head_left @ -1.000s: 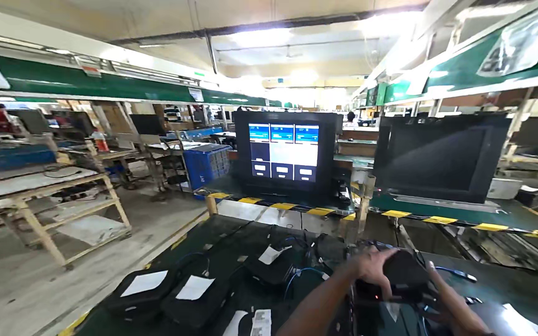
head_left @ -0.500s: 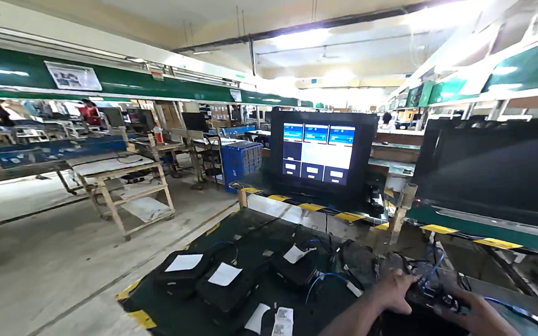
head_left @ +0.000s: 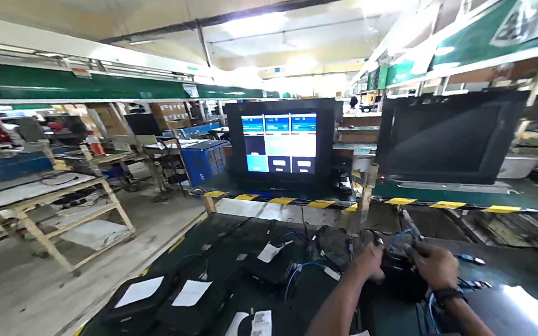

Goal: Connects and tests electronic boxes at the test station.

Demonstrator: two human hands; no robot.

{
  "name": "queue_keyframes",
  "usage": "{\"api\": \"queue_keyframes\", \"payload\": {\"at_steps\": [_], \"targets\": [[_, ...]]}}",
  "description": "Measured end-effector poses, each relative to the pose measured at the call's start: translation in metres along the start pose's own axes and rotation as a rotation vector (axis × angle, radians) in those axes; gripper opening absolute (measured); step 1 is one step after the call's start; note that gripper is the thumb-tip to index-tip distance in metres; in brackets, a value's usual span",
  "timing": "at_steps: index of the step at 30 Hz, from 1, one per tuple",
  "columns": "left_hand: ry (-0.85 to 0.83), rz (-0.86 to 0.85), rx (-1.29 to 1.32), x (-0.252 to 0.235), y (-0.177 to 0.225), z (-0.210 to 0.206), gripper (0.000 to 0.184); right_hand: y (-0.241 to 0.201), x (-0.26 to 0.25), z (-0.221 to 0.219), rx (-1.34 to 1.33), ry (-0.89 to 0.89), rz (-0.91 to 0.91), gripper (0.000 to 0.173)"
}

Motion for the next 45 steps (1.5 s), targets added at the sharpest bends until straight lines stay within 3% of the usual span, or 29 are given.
{"api": "queue_keyframes", "payload": {"at_steps": [2, 6, 13, 18, 23, 25, 26, 28, 30, 32, 35, 39, 43, 45], "targets": [[-0.019, 0.008, 0.011, 0.005, 0.002, 0.005, 0.089, -0.001, -0.002, 0.007, -0.092, -0.047, -0.069, 0.017], [-0.05, 0.012, -0.012, -0.007, 0.004, 0.003, 0.089, -0.003, 0.003, 0.019, 0.059, -0.179, -0.226, 0.023], [-0.044, 0.032, -0.049, -0.013, -0.002, -0.001, 0.089, -0.005, 0.012, 0.006, -0.007, -0.159, -0.181, 0.024], [-0.039, 0.026, -0.104, -0.013, -0.003, 0.002, 0.089, -0.004, 0.003, 0.011, 0.117, -0.234, -0.215, 0.032], [-0.034, 0.022, -0.12, -0.009, -0.004, 0.0, 0.099, -0.012, 0.002, 0.001, 0.147, -0.349, -0.277, 0.029], [-0.055, -0.017, -0.116, -0.008, -0.003, 0.002, 0.103, -0.013, 0.006, 0.001, 0.146, -0.386, -0.212, 0.036], [-0.07, -0.059, -0.081, -0.007, -0.004, 0.003, 0.102, -0.009, 0.009, -0.003, 0.145, -0.424, -0.154, 0.048], [-0.056, -0.209, 0.139, -0.003, -0.009, 0.009, 0.086, -0.003, 0.021, -0.01, 0.163, -0.517, -0.027, 0.075], [0.076, -0.278, 0.347, -0.001, -0.012, 0.016, 0.056, 0.002, 0.027, -0.015, 0.237, -0.559, 0.01, 0.094], [0.255, -0.215, 0.227, 0.005, -0.006, 0.021, 0.039, 0.003, 0.027, -0.02, 0.326, -0.554, -0.018, 0.086], [0.393, -0.184, -0.104, 0.012, 0.011, 0.018, 0.033, 0.002, 0.024, -0.021, 0.376, -0.575, -0.069, 0.08], [0.484, -0.133, -0.024, 0.014, 0.008, 0.016, 0.028, 0.008, 0.022, -0.023, 0.374, -0.576, -0.066, 0.081], [0.665, -0.2, 0.035, 0.015, 0.007, 0.005, 0.024, 0.013, 0.027, -0.024, 0.36, -0.581, -0.068, 0.081], [0.58, -0.118, 0.248, 0.015, 0.008, 0.017, 0.027, 0.014, 0.026, -0.023, 0.351, -0.576, -0.056, 0.08]]}}
Point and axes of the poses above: each hand's wrist, its own x-axis away from the middle knuckle, its own z-axis out of the back of the hand, y = z × x, the point moved 4 cm from there along -x, towards the middle knuckle, and after that the axes turned 4 degrees about -x, right-handed, at the moved point
